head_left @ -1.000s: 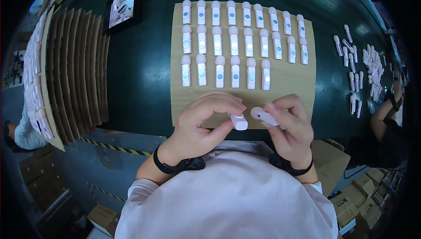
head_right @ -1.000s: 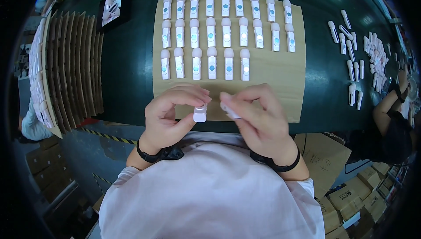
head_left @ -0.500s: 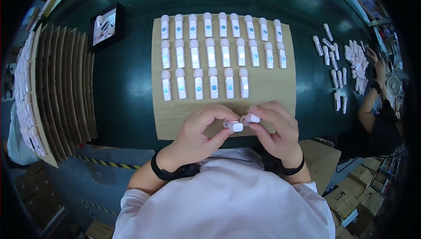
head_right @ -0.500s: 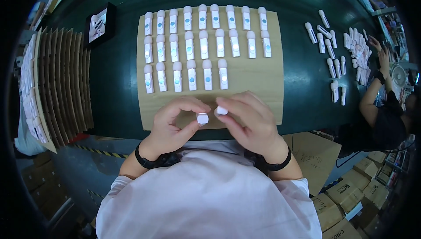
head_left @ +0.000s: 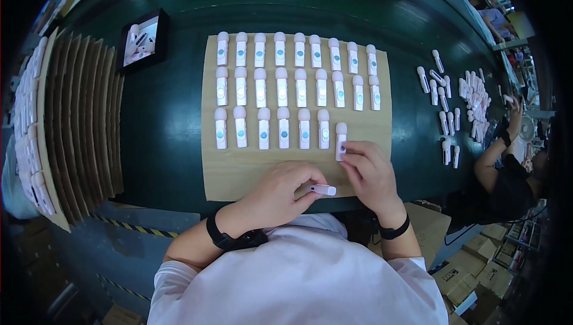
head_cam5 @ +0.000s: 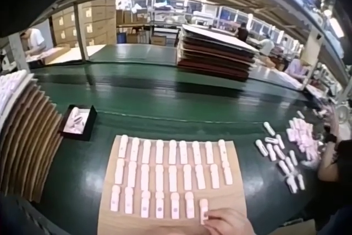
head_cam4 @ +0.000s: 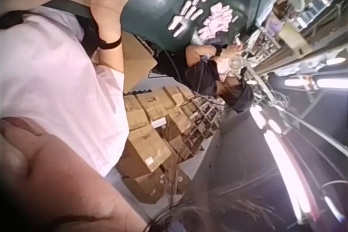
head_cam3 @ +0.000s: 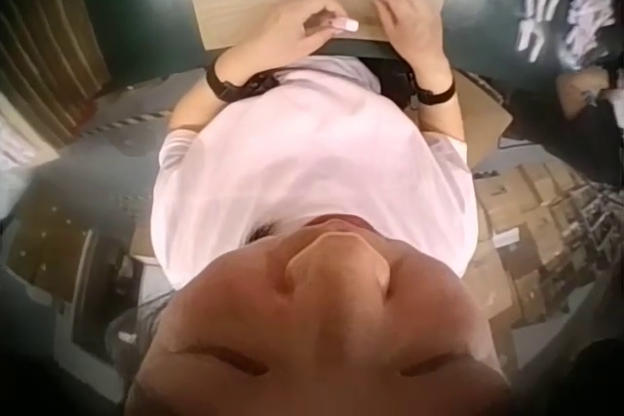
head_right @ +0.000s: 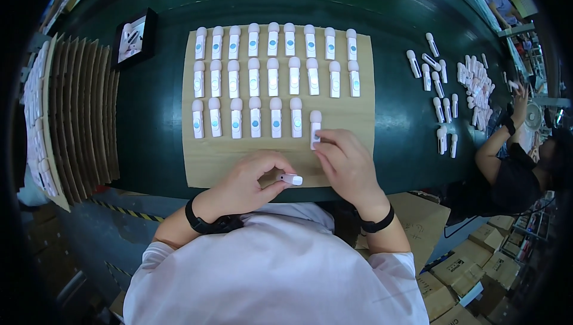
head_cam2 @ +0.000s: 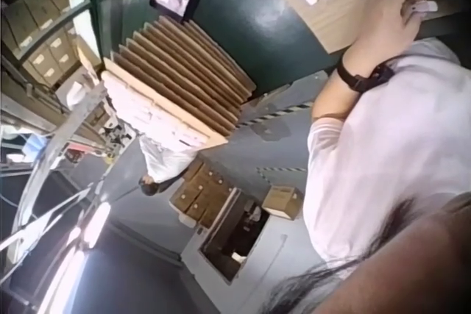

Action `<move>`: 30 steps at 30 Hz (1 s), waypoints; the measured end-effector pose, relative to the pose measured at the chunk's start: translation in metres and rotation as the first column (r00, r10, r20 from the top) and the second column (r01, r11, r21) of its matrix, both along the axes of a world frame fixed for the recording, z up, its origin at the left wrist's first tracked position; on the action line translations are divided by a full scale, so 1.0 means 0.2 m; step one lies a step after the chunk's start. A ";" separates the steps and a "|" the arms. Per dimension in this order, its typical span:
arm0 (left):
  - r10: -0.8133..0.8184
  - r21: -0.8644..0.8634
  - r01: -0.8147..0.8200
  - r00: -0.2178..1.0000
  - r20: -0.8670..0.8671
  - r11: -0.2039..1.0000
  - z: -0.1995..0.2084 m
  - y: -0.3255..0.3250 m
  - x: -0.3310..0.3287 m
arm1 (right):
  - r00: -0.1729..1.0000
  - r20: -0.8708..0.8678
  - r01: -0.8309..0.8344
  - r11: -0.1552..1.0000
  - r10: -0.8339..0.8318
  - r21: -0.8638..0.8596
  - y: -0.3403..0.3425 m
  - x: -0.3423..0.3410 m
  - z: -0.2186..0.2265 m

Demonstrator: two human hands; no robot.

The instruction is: The person picks up white electronic devices and their caps from a conveyor belt, fits the caps onto the devices, and aligns the assembled units in rows on a cardboard sheet.

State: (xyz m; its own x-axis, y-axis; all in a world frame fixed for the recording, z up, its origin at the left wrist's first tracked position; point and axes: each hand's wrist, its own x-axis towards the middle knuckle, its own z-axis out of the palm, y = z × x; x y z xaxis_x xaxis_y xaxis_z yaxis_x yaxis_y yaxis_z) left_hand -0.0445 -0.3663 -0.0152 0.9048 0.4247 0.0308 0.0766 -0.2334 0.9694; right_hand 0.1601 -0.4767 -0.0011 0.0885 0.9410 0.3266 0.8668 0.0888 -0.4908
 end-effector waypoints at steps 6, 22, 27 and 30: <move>0.011 0.024 -0.012 1.000 0.022 1.000 0.00 0.00 0.01 | 0.999 0.021 0.030 0.999 -0.030 -0.043 0.02 -0.01 -0.03; -0.005 0.006 0.005 1.000 0.003 1.000 -0.01 0.00 -0.01 | 0.898 -0.392 -0.230 0.973 0.201 -0.027 -0.03 -0.06 0.12; 0.015 0.010 -0.015 1.000 0.023 1.000 -0.01 0.00 0.00 | 0.890 -0.385 -0.277 0.960 0.244 -0.031 -0.05 -0.07 0.08; 0.023 -0.035 -0.022 0.999 0.036 0.999 0.00 0.00 0.00 | 0.810 -0.576 -0.192 0.978 0.110 -0.085 -0.08 -0.02 0.12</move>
